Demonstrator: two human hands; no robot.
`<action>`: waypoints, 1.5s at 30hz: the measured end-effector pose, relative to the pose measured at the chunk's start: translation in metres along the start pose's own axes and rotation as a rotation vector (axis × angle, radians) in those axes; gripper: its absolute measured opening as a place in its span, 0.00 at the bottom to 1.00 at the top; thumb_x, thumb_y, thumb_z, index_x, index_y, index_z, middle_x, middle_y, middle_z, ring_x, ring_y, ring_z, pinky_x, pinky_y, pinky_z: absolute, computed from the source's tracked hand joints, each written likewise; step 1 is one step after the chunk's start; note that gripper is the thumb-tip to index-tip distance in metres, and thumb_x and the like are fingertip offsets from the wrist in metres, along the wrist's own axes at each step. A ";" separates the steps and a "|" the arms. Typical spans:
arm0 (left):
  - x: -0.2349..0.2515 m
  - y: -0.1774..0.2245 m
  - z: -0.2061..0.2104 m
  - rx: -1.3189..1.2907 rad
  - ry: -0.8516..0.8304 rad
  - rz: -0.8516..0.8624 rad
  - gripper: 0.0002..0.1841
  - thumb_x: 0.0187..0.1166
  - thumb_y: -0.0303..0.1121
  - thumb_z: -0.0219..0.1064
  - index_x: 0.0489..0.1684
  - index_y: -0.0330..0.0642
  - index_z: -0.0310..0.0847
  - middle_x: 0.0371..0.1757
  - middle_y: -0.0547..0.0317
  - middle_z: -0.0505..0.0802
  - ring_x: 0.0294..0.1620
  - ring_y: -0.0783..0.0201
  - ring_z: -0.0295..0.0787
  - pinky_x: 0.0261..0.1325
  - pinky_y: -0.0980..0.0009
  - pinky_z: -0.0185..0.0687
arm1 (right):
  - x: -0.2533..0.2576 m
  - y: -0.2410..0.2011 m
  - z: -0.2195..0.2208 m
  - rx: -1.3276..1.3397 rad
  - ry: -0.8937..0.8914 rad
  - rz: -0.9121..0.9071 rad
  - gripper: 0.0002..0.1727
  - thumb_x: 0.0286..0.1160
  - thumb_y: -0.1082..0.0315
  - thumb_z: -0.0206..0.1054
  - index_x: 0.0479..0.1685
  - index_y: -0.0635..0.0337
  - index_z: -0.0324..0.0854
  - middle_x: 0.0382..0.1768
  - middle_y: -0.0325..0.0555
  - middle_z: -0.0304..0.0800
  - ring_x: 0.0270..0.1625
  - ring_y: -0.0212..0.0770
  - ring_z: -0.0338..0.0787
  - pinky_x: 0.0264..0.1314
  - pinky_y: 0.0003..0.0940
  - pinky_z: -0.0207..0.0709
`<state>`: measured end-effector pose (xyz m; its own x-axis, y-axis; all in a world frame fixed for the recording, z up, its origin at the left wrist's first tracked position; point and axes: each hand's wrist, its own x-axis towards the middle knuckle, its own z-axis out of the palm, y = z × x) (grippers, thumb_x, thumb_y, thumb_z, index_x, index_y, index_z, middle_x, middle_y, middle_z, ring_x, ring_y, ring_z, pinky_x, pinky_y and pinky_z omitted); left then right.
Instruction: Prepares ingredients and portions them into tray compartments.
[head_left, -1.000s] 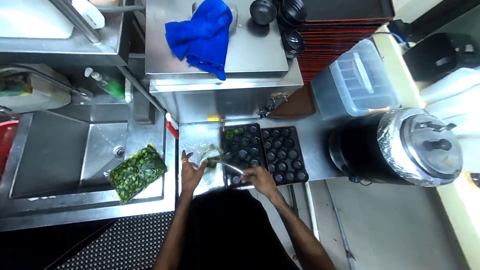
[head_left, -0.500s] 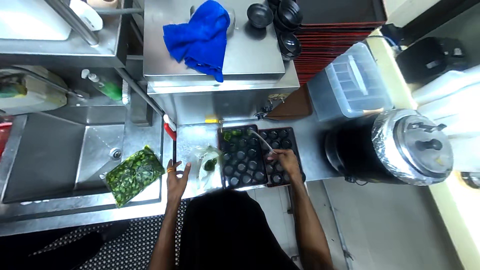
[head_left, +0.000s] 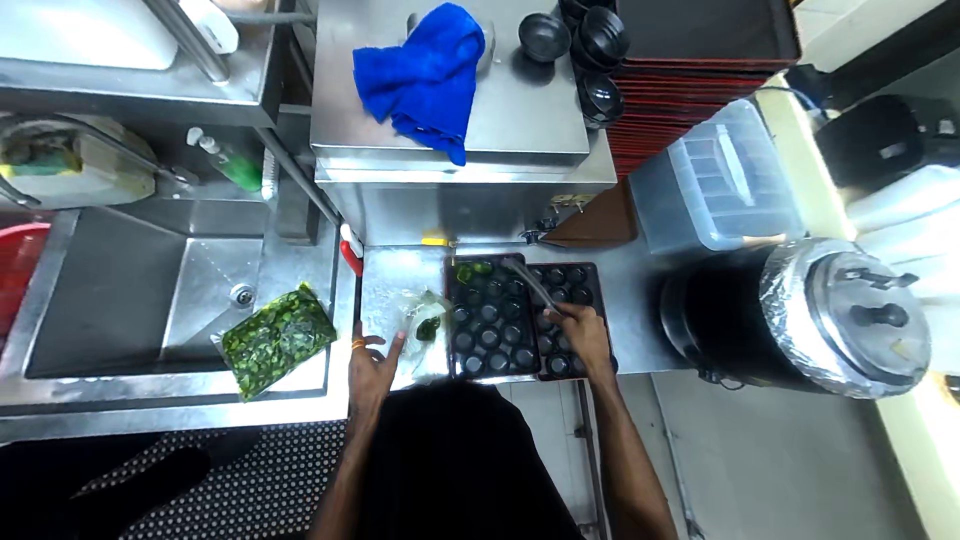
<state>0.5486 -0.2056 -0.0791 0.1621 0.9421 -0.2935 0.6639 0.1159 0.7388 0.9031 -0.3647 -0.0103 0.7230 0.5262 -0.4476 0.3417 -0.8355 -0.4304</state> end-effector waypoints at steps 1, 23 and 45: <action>-0.002 0.002 0.004 0.045 -0.031 -0.020 0.57 0.68 0.69 0.71 0.92 0.37 0.53 0.49 0.55 0.93 0.32 0.61 0.88 0.39 0.56 0.88 | -0.012 -0.007 -0.003 0.018 -0.065 -0.039 0.18 0.80 0.49 0.70 0.62 0.41 0.94 0.49 0.39 0.99 0.55 0.46 0.95 0.62 0.60 0.82; 0.000 -0.007 0.019 -0.003 -0.212 0.070 0.52 0.67 0.39 0.80 0.92 0.36 0.48 0.57 0.49 0.91 0.44 0.56 0.92 0.50 0.55 0.90 | -0.060 -0.110 0.115 -0.617 -0.395 -0.176 0.16 0.86 0.57 0.57 0.59 0.52 0.87 0.58 0.57 0.92 0.62 0.62 0.91 0.60 0.62 0.82; 0.028 -0.013 -0.014 -0.240 -0.075 0.069 0.54 0.69 0.55 0.79 0.91 0.35 0.51 0.53 0.55 0.90 0.33 0.67 0.87 0.33 0.67 0.87 | -0.033 0.008 0.003 0.137 -0.196 -0.041 0.14 0.79 0.54 0.72 0.57 0.44 0.95 0.43 0.32 1.00 0.49 0.36 0.97 0.60 0.53 0.85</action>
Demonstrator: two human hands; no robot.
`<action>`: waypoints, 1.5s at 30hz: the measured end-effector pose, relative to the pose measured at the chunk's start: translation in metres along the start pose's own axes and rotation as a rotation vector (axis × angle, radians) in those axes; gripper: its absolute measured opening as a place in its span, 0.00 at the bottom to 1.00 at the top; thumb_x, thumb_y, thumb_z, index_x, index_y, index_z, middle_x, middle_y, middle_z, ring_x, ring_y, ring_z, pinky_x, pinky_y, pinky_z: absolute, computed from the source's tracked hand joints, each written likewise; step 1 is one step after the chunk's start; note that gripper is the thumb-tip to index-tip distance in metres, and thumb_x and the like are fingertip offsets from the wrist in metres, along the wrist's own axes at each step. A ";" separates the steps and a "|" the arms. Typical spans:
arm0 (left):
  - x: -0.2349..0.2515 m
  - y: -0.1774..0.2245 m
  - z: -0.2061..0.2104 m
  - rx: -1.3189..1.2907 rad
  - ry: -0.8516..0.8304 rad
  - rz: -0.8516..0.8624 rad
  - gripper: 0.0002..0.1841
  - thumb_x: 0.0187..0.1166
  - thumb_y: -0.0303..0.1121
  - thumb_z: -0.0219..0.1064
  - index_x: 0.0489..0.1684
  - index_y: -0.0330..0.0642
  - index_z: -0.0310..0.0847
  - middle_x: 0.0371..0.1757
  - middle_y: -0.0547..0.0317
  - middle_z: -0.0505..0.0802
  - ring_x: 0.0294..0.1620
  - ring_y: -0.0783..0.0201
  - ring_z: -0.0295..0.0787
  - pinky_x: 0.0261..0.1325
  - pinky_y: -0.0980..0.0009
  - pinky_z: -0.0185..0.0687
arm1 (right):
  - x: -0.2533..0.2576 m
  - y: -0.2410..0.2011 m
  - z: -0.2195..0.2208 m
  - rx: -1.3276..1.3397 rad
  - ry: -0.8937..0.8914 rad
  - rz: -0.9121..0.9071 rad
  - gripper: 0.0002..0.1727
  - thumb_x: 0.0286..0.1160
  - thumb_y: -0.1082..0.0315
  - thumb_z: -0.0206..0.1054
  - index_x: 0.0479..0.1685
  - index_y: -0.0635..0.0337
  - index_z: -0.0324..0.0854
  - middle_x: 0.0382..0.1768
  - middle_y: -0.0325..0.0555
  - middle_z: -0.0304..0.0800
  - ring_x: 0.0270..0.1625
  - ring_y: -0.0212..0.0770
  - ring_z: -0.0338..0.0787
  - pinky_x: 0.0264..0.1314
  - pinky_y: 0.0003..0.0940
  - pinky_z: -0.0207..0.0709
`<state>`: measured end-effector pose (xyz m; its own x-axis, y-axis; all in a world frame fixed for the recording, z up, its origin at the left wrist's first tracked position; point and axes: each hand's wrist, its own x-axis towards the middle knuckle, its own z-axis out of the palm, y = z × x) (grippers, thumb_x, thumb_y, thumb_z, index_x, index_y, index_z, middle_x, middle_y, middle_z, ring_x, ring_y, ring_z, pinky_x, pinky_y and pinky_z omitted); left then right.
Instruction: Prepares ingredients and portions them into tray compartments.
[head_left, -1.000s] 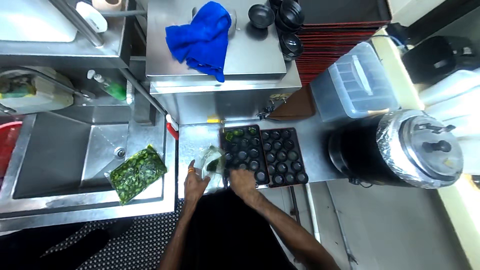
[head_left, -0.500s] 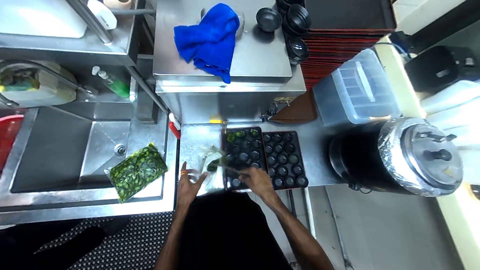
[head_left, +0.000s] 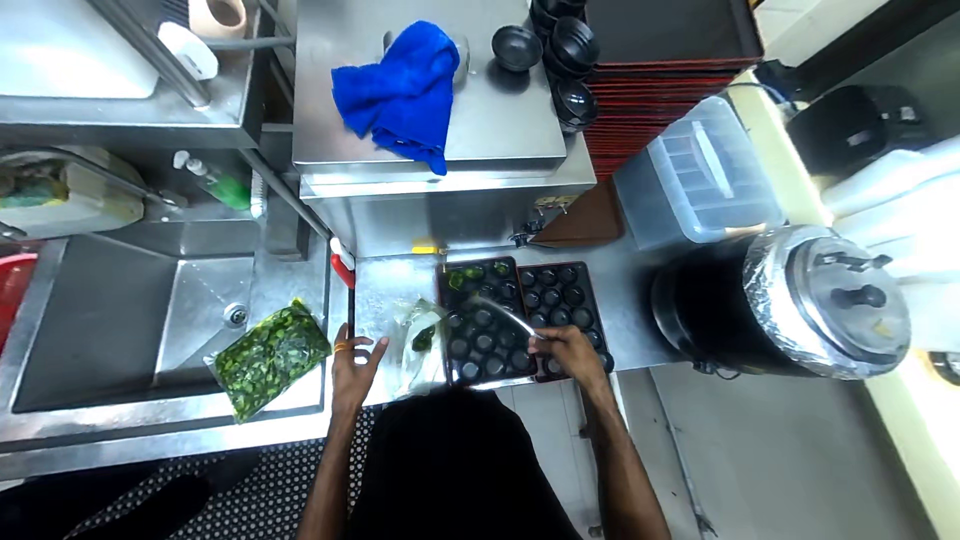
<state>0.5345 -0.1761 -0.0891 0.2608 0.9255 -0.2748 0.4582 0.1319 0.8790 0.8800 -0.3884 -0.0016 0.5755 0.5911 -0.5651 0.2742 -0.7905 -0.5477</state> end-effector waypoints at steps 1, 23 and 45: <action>-0.001 0.003 0.000 0.007 -0.006 0.007 0.54 0.70 0.54 0.78 0.91 0.34 0.51 0.53 0.54 0.90 0.34 0.66 0.88 0.34 0.66 0.88 | 0.006 0.002 -0.004 0.002 0.028 0.006 0.15 0.80 0.54 0.71 0.58 0.46 0.95 0.44 0.34 1.00 0.49 0.38 0.96 0.61 0.56 0.84; -0.017 -0.030 -0.014 0.062 0.028 -0.052 0.50 0.72 0.51 0.78 0.91 0.36 0.52 0.54 0.53 0.92 0.37 0.65 0.89 0.38 0.64 0.87 | 0.064 0.005 -0.010 -0.382 0.211 0.248 0.19 0.81 0.46 0.66 0.63 0.39 0.91 0.56 0.47 0.97 0.62 0.55 0.93 0.63 0.64 0.81; -0.016 -0.009 0.001 0.077 -0.015 -0.056 0.46 0.76 0.43 0.77 0.90 0.34 0.53 0.52 0.51 0.92 0.39 0.66 0.89 0.44 0.68 0.86 | 0.071 -0.019 0.003 -0.183 0.122 0.132 0.17 0.85 0.50 0.64 0.60 0.41 0.93 0.50 0.35 0.99 0.58 0.45 0.95 0.65 0.59 0.81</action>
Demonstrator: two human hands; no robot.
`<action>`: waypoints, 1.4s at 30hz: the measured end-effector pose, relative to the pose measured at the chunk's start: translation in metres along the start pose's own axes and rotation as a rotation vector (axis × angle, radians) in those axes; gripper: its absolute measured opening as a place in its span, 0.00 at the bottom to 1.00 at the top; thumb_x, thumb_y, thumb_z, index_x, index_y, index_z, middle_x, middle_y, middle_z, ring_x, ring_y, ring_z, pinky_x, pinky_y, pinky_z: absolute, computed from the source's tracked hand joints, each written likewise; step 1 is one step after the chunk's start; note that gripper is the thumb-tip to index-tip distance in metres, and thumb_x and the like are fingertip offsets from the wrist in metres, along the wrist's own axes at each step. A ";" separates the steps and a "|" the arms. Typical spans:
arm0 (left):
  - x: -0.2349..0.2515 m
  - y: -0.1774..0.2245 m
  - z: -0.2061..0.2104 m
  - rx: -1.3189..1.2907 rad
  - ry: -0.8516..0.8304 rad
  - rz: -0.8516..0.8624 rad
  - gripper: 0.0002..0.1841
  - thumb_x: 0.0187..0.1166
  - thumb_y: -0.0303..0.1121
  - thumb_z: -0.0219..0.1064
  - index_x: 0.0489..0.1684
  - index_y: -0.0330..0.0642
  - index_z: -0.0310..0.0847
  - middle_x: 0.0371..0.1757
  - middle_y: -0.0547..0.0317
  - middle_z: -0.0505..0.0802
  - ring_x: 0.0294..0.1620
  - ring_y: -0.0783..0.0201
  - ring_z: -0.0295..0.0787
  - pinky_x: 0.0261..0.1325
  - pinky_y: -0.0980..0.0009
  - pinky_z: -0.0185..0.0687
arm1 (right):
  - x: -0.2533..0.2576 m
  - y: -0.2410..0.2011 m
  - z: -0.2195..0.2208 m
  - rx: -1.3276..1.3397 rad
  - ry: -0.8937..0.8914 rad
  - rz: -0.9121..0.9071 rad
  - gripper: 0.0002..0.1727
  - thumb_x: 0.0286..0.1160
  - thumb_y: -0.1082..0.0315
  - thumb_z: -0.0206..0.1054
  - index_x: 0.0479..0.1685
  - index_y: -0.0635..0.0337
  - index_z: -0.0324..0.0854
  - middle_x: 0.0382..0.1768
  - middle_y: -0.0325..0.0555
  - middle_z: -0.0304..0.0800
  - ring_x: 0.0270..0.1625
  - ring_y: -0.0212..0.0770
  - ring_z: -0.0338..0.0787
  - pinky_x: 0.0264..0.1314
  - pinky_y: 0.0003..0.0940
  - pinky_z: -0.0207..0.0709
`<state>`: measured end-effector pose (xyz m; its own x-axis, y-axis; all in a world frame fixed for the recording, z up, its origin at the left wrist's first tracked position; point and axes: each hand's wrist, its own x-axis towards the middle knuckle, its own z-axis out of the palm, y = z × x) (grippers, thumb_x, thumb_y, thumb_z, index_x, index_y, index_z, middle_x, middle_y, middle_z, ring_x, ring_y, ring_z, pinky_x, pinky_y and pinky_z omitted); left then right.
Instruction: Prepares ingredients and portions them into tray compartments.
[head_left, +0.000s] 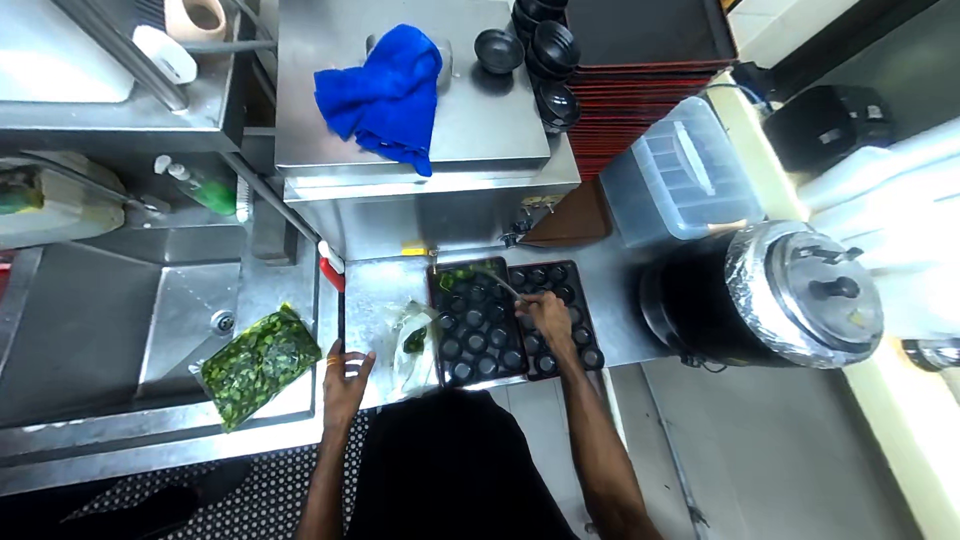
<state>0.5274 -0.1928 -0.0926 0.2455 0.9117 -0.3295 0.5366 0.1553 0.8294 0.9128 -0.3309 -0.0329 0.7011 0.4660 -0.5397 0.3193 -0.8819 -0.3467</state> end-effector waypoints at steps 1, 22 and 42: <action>-0.001 0.002 0.002 0.009 -0.003 0.007 0.45 0.76 0.42 0.77 0.90 0.34 0.54 0.51 0.52 0.92 0.38 0.67 0.89 0.42 0.68 0.86 | 0.005 -0.005 0.006 -0.017 -0.012 0.015 0.17 0.84 0.50 0.63 0.60 0.40 0.93 0.50 0.34 0.99 0.57 0.44 0.95 0.65 0.59 0.80; -0.006 0.020 0.033 0.071 0.075 0.327 0.64 0.63 0.51 0.82 0.95 0.34 0.36 0.87 0.38 0.69 0.64 0.52 0.84 0.55 0.57 0.86 | -0.011 -0.029 0.010 -0.239 0.027 -0.004 0.20 0.84 0.45 0.62 0.66 0.35 0.90 0.58 0.46 0.96 0.63 0.54 0.92 0.65 0.62 0.81; 0.001 0.038 0.058 0.358 0.035 0.312 0.39 0.67 0.31 0.73 0.85 0.41 0.65 0.69 0.55 0.90 0.61 0.51 0.92 0.60 0.49 0.88 | -0.092 -0.093 0.107 -0.568 -0.271 -0.311 0.21 0.86 0.65 0.59 0.72 0.69 0.76 0.64 0.70 0.85 0.61 0.69 0.89 0.58 0.64 0.83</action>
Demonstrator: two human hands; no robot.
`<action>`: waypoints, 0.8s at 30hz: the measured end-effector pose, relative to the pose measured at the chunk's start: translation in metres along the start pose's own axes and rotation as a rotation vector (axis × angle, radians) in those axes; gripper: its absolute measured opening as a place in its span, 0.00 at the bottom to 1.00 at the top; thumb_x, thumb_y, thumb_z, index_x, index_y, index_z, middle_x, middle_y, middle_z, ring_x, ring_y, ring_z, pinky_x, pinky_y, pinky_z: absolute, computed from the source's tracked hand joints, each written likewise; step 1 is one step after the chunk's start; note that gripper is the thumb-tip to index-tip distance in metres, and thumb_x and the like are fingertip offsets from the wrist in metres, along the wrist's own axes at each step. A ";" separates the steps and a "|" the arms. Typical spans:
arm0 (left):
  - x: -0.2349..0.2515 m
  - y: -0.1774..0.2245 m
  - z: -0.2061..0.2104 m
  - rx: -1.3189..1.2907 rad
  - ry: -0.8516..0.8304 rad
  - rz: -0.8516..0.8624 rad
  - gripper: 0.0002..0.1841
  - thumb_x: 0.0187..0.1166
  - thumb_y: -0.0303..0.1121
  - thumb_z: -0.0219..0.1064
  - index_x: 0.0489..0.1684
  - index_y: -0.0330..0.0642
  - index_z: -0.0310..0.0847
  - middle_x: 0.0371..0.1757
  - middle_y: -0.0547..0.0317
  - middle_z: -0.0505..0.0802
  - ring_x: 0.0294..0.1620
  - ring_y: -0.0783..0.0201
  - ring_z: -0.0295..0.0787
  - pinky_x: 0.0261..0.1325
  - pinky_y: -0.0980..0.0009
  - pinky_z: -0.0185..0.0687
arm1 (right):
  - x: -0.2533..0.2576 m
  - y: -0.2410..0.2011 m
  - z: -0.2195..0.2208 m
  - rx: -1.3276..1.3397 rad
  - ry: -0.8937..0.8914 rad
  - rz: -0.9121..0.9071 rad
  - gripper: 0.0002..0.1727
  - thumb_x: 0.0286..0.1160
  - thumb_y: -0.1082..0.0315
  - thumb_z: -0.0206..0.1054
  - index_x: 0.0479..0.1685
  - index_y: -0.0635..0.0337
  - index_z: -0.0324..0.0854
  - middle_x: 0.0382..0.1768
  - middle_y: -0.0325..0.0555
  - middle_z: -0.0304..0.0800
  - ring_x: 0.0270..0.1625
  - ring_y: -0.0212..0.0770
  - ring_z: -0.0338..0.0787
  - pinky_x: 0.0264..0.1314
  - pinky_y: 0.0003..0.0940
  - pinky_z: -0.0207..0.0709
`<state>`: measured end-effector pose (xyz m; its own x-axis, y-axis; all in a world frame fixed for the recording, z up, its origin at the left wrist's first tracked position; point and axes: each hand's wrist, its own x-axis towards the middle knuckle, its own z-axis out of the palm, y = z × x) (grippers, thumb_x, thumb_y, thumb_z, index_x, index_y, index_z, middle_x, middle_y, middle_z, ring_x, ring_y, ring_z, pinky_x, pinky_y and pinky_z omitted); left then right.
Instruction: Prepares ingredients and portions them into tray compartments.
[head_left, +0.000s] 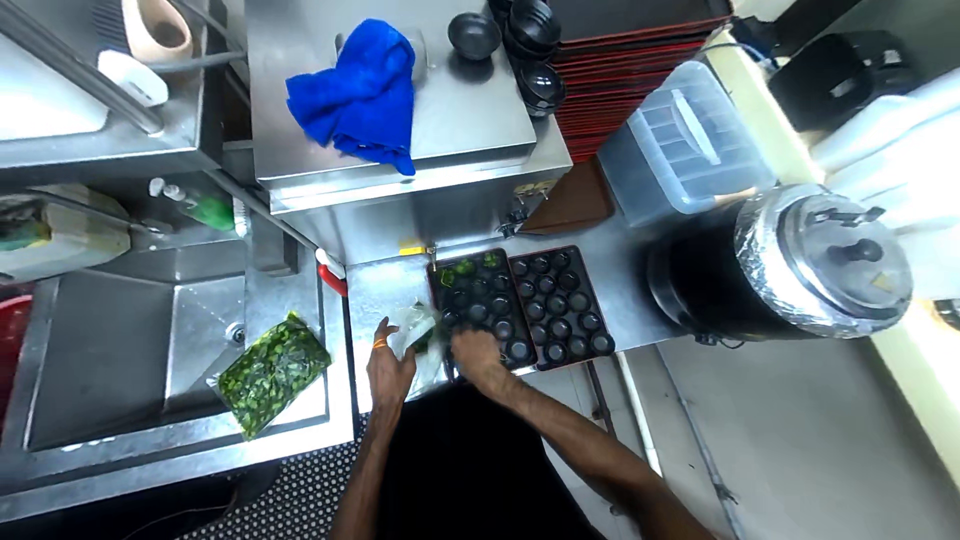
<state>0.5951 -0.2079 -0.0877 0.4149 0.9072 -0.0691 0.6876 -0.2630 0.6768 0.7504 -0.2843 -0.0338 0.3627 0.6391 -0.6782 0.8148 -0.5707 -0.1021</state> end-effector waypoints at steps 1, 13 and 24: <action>0.000 -0.002 -0.001 -0.006 0.012 0.000 0.39 0.67 0.31 0.73 0.85 0.42 0.66 0.69 0.56 0.90 0.60 0.52 0.92 0.59 0.49 0.88 | 0.001 0.002 0.002 0.018 -0.015 -0.019 0.22 0.88 0.61 0.59 0.71 0.69 0.77 0.63 0.69 0.86 0.63 0.69 0.89 0.60 0.64 0.83; 0.002 -0.018 -0.005 -0.022 0.095 0.004 0.38 0.72 0.37 0.73 0.85 0.40 0.65 0.66 0.56 0.92 0.46 0.57 0.92 0.48 0.55 0.87 | -0.018 -0.007 0.005 -0.034 -0.071 -0.001 0.18 0.81 0.76 0.57 0.66 0.63 0.82 0.62 0.66 0.87 0.61 0.67 0.89 0.54 0.63 0.84; 0.005 -0.023 -0.010 0.005 0.096 -0.041 0.40 0.72 0.42 0.75 0.86 0.40 0.65 0.65 0.58 0.93 0.36 0.58 0.91 0.41 0.55 0.86 | -0.029 0.025 -0.004 0.064 -0.001 0.002 0.19 0.88 0.53 0.57 0.64 0.50 0.87 0.56 0.59 0.93 0.60 0.63 0.91 0.59 0.64 0.81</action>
<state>0.5758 -0.1945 -0.0962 0.3276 0.9445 -0.0253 0.7055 -0.2267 0.6715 0.7618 -0.3149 -0.0135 0.3639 0.6377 -0.6788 0.7835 -0.6037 -0.1471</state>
